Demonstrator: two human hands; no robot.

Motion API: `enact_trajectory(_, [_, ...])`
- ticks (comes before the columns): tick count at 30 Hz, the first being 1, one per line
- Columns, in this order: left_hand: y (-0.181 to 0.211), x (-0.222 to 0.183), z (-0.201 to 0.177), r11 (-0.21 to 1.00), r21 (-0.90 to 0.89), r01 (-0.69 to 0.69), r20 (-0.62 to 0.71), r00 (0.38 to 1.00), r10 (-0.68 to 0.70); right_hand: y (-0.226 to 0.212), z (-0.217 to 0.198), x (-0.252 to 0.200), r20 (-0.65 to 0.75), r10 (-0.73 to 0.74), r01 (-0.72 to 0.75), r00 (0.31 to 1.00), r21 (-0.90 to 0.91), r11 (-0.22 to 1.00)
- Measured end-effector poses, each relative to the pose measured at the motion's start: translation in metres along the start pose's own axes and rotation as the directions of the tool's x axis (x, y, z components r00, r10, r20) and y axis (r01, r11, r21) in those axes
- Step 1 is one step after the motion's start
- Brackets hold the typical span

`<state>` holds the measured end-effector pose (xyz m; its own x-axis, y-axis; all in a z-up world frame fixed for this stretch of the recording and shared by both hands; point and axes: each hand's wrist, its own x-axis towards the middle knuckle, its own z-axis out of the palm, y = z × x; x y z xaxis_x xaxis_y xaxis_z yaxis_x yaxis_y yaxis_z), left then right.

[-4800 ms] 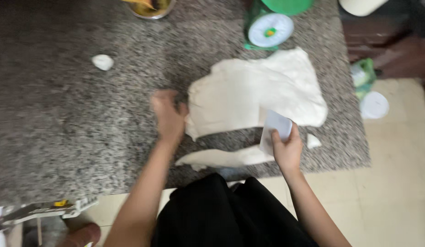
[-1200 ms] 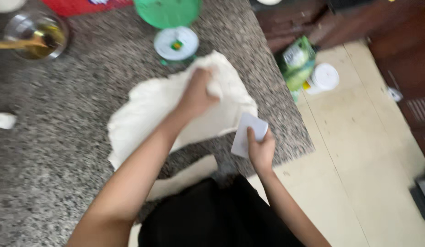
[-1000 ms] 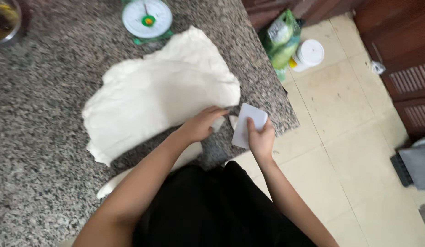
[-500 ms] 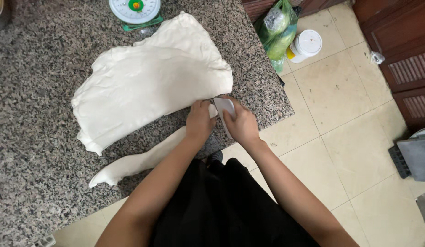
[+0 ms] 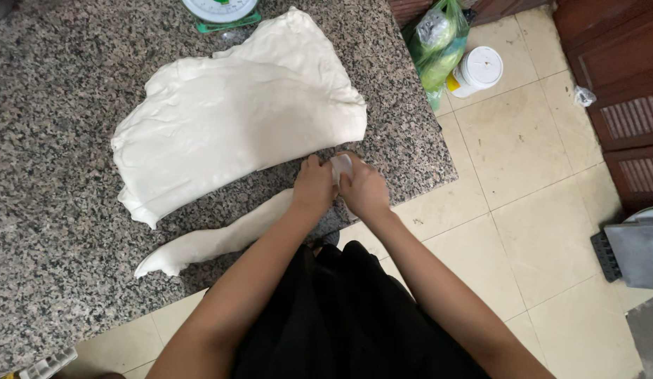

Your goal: The person divides a large mass of white dough into smaller portions using a bench scraper, weighing each piece on a scale and rolling it into a log shape.

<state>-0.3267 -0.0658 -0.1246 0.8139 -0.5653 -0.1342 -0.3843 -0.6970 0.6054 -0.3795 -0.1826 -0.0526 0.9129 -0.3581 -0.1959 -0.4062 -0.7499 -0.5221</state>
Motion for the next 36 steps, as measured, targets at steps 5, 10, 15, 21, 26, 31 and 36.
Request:
enact_trajectory(5, [-0.009, 0.001, 0.003, 0.999, -0.043, -0.007, -0.049, 0.999, 0.005, -0.003, 0.021, 0.016, 0.009, 0.077, -0.077, 0.997, -0.025, 0.997])
enact_trajectory(10, [-0.01, -0.003, -0.023, 0.978, -0.177, -0.109, -0.054, 0.993, 0.101, 0.0, 0.011, 0.024, 0.051, 0.099, -0.098, 0.994, -0.033, 0.995])
enact_trajectory(15, [-0.021, 0.075, -0.132, 0.909, -0.348, -0.23, -0.465, 0.884, 0.046, -0.032, -0.023, 0.015, -0.11, 0.04, -0.028, 0.993, 0.106, 0.994])
enact_trajectory(21, [-0.042, 0.162, -0.268, 0.933, -0.102, -0.346, -0.772, 0.618, 0.145, -0.098, -0.045, 0.036, -0.248, 0.075, 0.018, 0.966, 0.351, 0.936])
enact_trajectory(26, [-0.061, 0.196, -0.29, 0.972, -0.042, -0.23, -0.731, 0.67, 0.127, -0.122, -0.035, 0.047, -0.325, 0.023, 0.114, 0.946, 0.397, 0.911])
enact_trajectory(31, [-0.09, 0.215, -0.281, 0.969, -0.036, -0.243, -0.696, 0.702, 0.15, -0.127, -0.021, 0.051, -0.219, 0.082, 0.033, 0.972, 0.478, 0.878])
enact_trajectory(36, [-0.105, 0.214, -0.277, 0.932, -0.119, -0.341, -0.716, 0.68, 0.157, -0.131, -0.011, 0.05, -0.149, 0.122, -0.03, 0.981, 0.507, 0.862])
